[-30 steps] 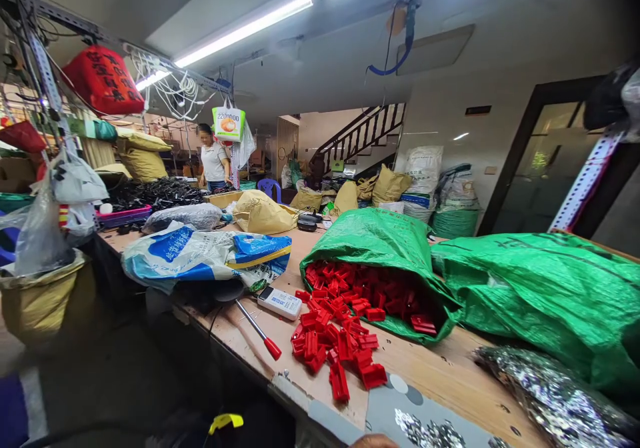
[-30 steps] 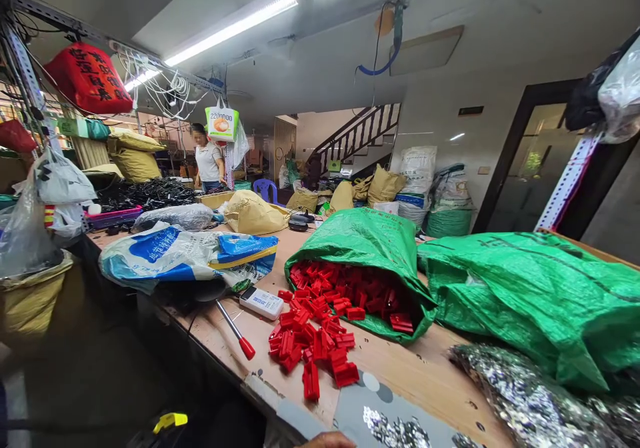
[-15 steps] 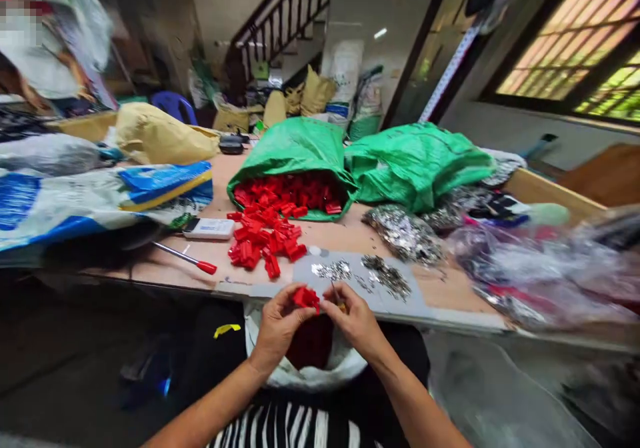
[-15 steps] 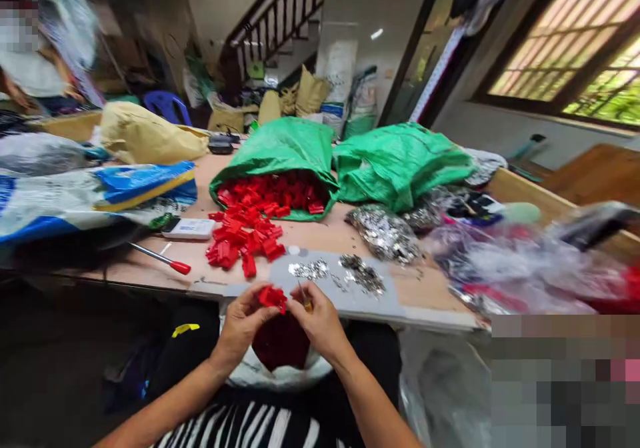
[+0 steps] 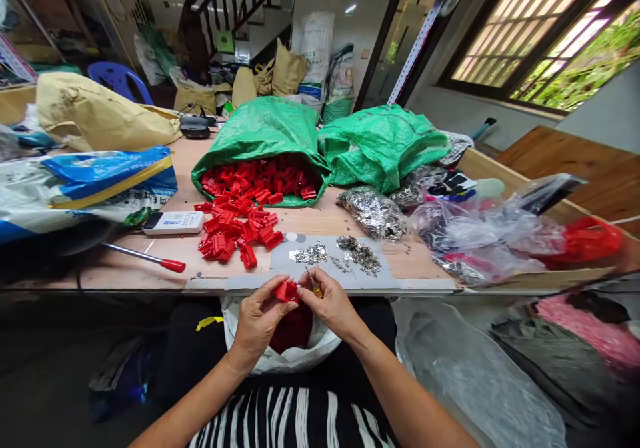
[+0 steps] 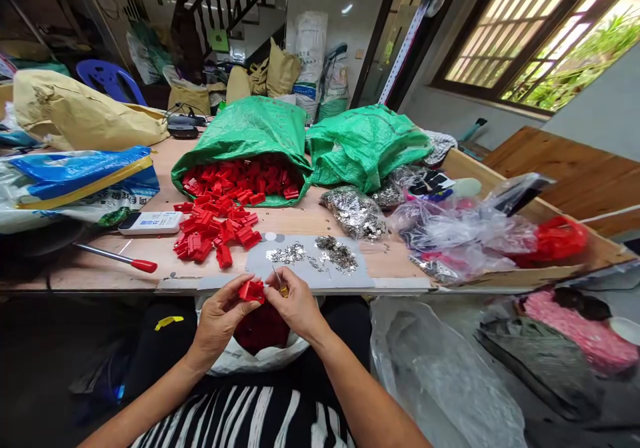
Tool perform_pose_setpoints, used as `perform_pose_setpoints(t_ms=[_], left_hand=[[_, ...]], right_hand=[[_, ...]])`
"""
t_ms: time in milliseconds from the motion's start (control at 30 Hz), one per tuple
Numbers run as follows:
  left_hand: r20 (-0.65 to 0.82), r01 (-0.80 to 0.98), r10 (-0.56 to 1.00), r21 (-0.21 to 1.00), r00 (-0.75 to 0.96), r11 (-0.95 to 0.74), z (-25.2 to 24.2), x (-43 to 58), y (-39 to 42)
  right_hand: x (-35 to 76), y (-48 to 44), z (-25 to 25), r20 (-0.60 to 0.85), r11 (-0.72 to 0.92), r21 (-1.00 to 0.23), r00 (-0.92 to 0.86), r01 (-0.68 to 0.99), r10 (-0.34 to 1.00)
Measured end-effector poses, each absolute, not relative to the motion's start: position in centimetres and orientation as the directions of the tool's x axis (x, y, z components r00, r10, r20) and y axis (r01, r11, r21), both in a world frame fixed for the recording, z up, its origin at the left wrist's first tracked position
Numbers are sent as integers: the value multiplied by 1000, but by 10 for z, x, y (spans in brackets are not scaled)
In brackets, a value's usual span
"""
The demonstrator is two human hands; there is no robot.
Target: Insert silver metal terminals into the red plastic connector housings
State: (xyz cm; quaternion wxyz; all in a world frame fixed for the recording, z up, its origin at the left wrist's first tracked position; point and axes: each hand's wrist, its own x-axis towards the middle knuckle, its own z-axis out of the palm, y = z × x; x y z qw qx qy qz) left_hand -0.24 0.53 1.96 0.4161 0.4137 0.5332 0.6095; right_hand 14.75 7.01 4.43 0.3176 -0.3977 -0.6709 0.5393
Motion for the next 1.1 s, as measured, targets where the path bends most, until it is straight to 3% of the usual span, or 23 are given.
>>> perform_pose_setpoints(t_ms=[167, 367, 667, 800, 900, 1000, 1100], left_hand=[[-56, -284, 959, 958, -278, -26, 27, -2, 7], [-75, -424, 974, 905, -213, -23, 24, -1, 6], [-19, -248, 985, 968, -172, -25, 17, 5, 1], [0, -257, 994, 966, -107, -27, 12, 6, 4], [22, -195, 995, 980, -101, -42, 9, 2, 13], [82, -2, 989, 997, -125, -83, 6, -8, 26], [155, 245, 981, 962, -113, -124, 4, -19, 41]], right_hand=[[149, 69, 45, -59, -20, -997, -546, 77, 836], [153, 66, 47, -78, -86, -996, -555, 12, 828], [155, 58, 36, -230, -294, -956, -600, -9, 766], [156, 62, 29, -187, -185, -981, -575, 63, 796], [159, 70, 27, -76, 29, -981, -517, 192, 853], [164, 80, 27, 90, 289, -889, -484, 355, 870], [167, 87, 28, 138, 404, -787, -506, 466, 851]])
